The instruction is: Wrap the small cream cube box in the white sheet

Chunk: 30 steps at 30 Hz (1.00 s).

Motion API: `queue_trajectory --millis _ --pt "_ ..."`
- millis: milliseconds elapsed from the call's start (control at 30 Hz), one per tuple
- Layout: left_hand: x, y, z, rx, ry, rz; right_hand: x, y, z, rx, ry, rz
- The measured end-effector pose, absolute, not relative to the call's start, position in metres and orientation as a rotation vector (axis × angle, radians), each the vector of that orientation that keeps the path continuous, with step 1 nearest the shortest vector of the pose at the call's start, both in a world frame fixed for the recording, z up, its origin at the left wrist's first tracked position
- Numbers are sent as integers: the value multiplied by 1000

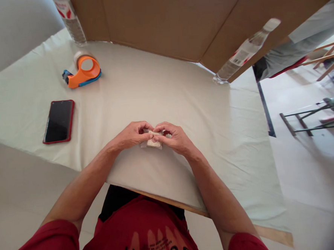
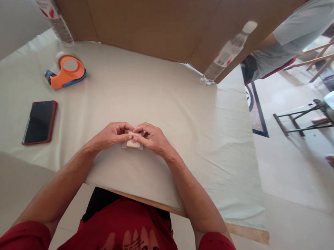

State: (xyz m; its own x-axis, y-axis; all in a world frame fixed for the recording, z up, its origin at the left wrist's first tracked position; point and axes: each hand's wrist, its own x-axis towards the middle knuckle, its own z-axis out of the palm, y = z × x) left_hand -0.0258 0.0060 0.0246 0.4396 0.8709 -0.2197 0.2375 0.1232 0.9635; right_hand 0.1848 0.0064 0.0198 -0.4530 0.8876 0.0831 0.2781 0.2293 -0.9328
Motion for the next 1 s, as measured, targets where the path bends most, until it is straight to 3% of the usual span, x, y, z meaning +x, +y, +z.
queue_trajectory --millis 1000 --pt "-24 7 21 1457 1132 666 181 7 17 -1122 -1939 1093"
